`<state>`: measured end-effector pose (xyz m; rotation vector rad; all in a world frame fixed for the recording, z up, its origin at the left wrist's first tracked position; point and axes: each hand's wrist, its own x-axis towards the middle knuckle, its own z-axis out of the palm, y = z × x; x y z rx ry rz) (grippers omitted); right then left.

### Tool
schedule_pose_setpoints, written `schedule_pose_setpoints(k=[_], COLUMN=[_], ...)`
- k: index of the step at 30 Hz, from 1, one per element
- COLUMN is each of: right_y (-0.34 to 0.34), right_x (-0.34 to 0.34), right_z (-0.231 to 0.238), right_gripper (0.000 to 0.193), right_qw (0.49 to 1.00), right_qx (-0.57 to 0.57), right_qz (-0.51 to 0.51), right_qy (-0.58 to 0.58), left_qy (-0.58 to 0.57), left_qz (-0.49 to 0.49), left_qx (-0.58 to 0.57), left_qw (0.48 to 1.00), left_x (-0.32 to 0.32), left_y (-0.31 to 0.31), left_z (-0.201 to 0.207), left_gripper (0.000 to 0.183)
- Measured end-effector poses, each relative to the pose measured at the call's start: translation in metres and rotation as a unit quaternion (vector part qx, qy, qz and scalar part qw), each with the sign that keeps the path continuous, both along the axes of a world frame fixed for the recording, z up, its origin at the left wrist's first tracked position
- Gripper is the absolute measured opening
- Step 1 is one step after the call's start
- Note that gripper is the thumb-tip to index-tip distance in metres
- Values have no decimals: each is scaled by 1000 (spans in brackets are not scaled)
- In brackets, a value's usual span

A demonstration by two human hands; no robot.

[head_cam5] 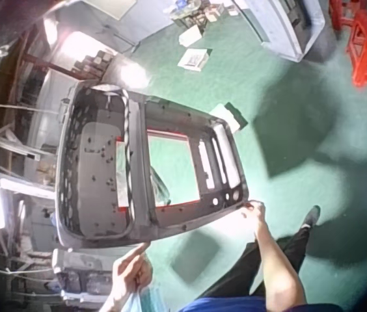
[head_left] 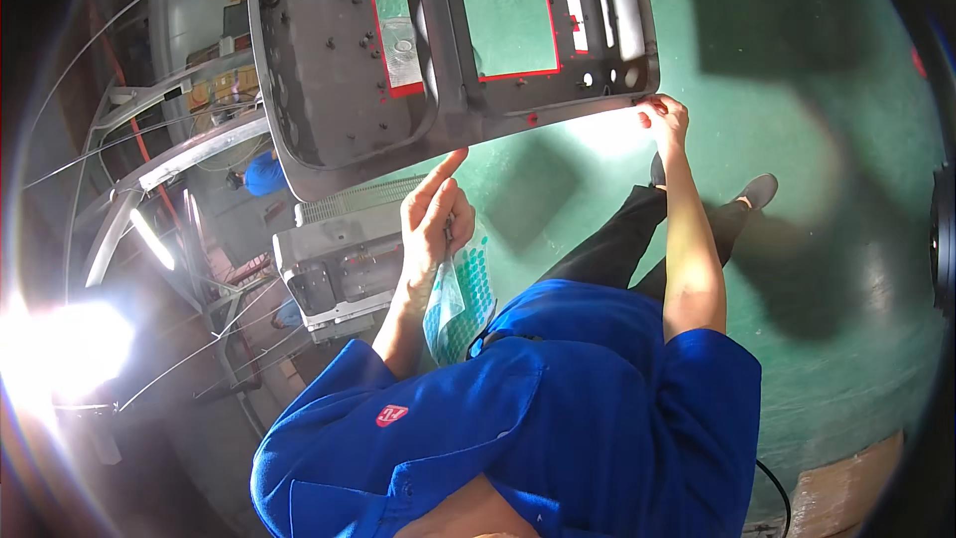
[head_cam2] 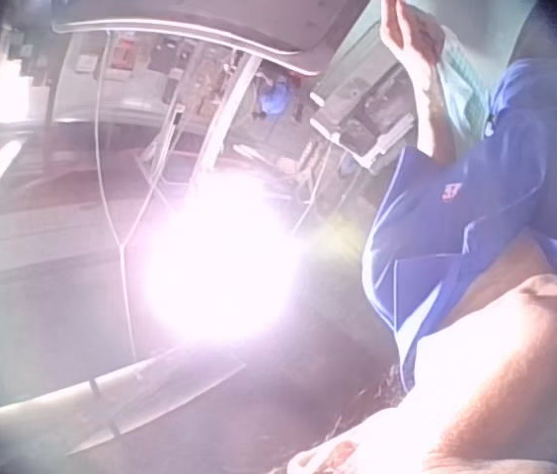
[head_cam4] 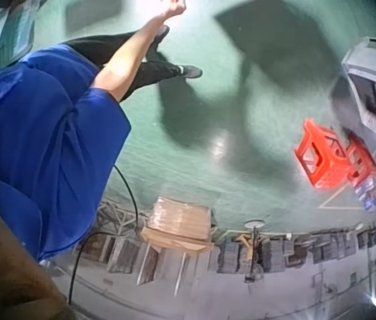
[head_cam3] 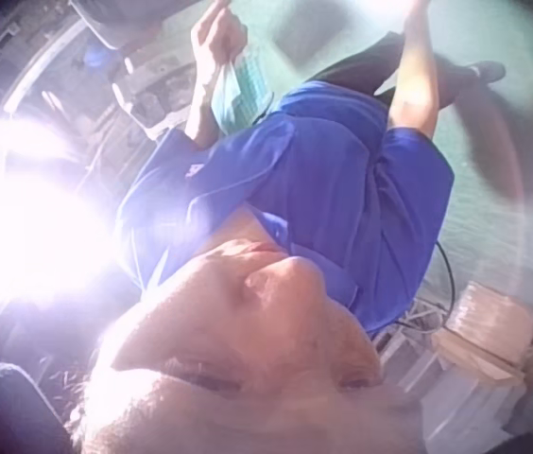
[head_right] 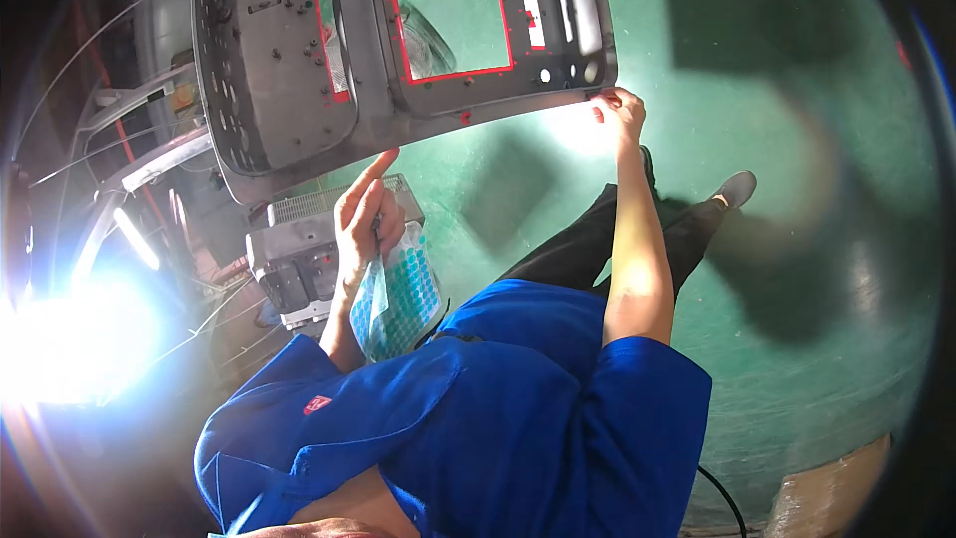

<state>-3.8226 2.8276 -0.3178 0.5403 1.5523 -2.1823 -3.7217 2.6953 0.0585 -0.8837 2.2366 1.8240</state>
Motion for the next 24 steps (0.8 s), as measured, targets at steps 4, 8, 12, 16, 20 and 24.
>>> schedule_pose_setpoints(k=[4, 8, 12, 16, 20, 24], right_y=[1, 1, -5, -7, -10, -11], right_x=[2, 5, 12, 14, 18, 17], right_z=[-7, 5, 5, -5, -10, -15], right_gripper=[5, 6, 7, 6, 5, 6], right_qw=[997, 1000, 996, 999, 997, 995], right_qx=[50, 11, -89, -21, 47, 77], right_qz=[-6, -21, -8, -33, 9, 41], right_qy=[53, 13, -27, -3, 60, 58], left_qy=[-1, 2, -5, -11, -2, -9], left_qz=[-4, 8, 40, 5, 12, 19], left_qx=[0, 7, 11, 4, -1, -2], left_qw=[1000, 1000, 999, 1000, 1000, 1000], left_x=[-1, 1, 7, 0, 0, -2], left_y=[-3, -6, 2, -9, -8, -11], left_z=[-2, -4, 2, -4, -5, -7], left_gripper=[38, 39, 39, 39, 38, 38])
